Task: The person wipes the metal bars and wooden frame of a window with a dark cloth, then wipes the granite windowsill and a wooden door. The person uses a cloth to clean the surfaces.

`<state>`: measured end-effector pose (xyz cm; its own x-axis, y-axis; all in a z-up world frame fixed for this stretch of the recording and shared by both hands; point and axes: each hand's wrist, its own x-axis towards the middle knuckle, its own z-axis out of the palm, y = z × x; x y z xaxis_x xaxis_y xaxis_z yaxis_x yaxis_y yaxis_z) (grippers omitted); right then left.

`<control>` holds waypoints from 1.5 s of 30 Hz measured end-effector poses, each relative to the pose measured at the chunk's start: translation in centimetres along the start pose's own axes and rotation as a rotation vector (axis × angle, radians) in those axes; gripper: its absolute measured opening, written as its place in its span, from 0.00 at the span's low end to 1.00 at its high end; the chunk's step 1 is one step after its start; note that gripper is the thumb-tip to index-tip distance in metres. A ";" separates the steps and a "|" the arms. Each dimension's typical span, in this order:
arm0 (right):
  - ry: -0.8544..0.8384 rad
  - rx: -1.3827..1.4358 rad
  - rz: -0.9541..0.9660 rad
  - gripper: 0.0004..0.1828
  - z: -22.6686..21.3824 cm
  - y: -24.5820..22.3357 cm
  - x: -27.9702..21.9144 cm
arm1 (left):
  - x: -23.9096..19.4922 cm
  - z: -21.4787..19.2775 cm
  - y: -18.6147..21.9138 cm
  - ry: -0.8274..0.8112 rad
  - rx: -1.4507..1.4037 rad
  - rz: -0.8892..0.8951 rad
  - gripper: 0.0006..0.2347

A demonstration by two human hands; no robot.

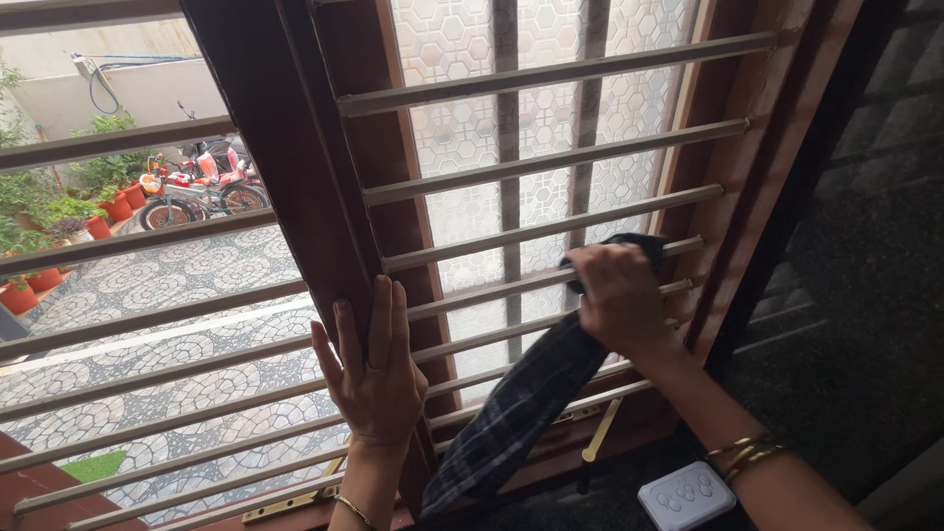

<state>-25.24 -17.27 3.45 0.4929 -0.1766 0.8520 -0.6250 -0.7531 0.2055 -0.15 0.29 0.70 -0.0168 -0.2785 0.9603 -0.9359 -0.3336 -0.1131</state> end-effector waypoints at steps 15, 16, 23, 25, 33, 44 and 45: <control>-0.131 0.512 -0.055 0.37 4.4 -15.0 -4.0 | -0.8 -0.1 0.0 0.008 -0.103 -0.009 0.23; -0.079 0.436 -0.186 0.37 4.9 -17.1 -3.1 | -1.1 0.0 0.0 0.004 -0.099 -0.011 0.23; -0.060 0.079 -0.087 0.24 5.9 -12.5 -2.0 | -4.5 1.1 0.8 -0.024 0.033 -0.008 0.26; -0.164 -0.045 0.019 0.22 4.6 -6.0 -3.8 | -5.3 1.4 0.6 -0.033 0.009 0.001 0.25; 0.012 -0.008 0.373 0.18 4.6 3.5 -8.0 | -5.8 2.0 0.7 -0.017 0.014 -0.008 0.25; -0.002 0.338 -0.167 0.29 6.8 -16.7 -1.1 | -5.2 1.5 0.3 -0.002 -0.077 0.003 0.22; -0.036 0.294 -0.149 0.26 7.0 -14.3 -1.6 | -5.3 1.4 0.4 -0.014 -0.045 0.004 0.23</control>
<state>-12.88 -10.61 -4.21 0.5904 -0.0692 0.8042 -0.3457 -0.9220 0.1744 0.11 0.38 -4.81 -0.0155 -0.2923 0.9562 -0.9509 -0.2914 -0.1045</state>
